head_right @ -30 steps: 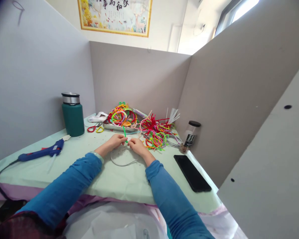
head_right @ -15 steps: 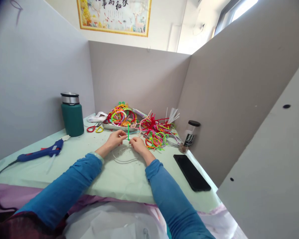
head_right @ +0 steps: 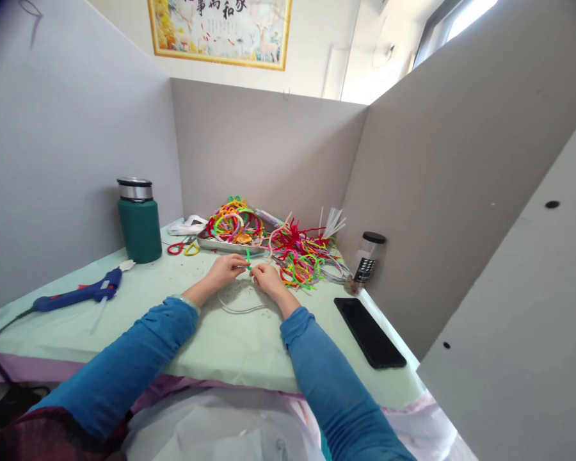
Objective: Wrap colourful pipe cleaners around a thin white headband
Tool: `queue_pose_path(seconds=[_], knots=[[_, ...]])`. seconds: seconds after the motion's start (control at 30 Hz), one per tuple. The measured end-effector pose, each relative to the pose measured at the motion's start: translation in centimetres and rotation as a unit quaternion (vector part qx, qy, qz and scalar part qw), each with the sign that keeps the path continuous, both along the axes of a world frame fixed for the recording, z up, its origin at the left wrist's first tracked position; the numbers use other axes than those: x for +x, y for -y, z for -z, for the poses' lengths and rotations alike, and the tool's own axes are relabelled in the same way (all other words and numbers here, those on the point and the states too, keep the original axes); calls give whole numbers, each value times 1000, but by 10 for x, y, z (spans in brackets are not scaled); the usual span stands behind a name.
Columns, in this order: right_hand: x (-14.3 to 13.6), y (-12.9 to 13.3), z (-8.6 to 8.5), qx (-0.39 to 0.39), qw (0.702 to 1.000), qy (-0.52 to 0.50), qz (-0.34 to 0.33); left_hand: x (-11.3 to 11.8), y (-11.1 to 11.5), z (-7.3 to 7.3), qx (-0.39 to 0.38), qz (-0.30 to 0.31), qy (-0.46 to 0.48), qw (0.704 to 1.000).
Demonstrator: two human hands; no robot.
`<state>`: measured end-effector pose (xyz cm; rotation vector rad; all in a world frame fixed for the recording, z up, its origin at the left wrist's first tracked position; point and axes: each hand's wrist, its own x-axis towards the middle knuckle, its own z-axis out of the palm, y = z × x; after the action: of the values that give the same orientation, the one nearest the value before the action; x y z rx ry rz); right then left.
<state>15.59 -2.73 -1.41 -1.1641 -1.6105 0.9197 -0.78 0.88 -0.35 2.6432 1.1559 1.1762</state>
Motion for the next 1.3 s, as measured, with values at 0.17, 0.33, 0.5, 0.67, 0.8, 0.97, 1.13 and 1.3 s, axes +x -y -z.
queue_pose_path(seconds=[0.17,0.33,0.5,0.67,0.8,0.97,1.13,1.3], knots=[[0,0,1,16,1000,9,-4,0,-2,1,7,11,13,1000],[1,-1,1,37,999,18,-7,0,-2,1,-5,28,30,999],[0,0,0,64,998,24,-8,0,1,-3,-31,33,29,999],[0,2,-3,85,996,31,-7,0,6,-8,-37,25,32,998],[0,4,-5,105,994,36,1,1,7,-8,-62,1,34,997],[-1,7,-8,126,991,35,7,1,9,-10,-80,-6,36,996],[-1,7,-9,156,988,20,-5,2,14,-14,-87,6,57,995],[-1,5,-9,168,986,0,-2,2,13,-16,-95,18,106,990]])
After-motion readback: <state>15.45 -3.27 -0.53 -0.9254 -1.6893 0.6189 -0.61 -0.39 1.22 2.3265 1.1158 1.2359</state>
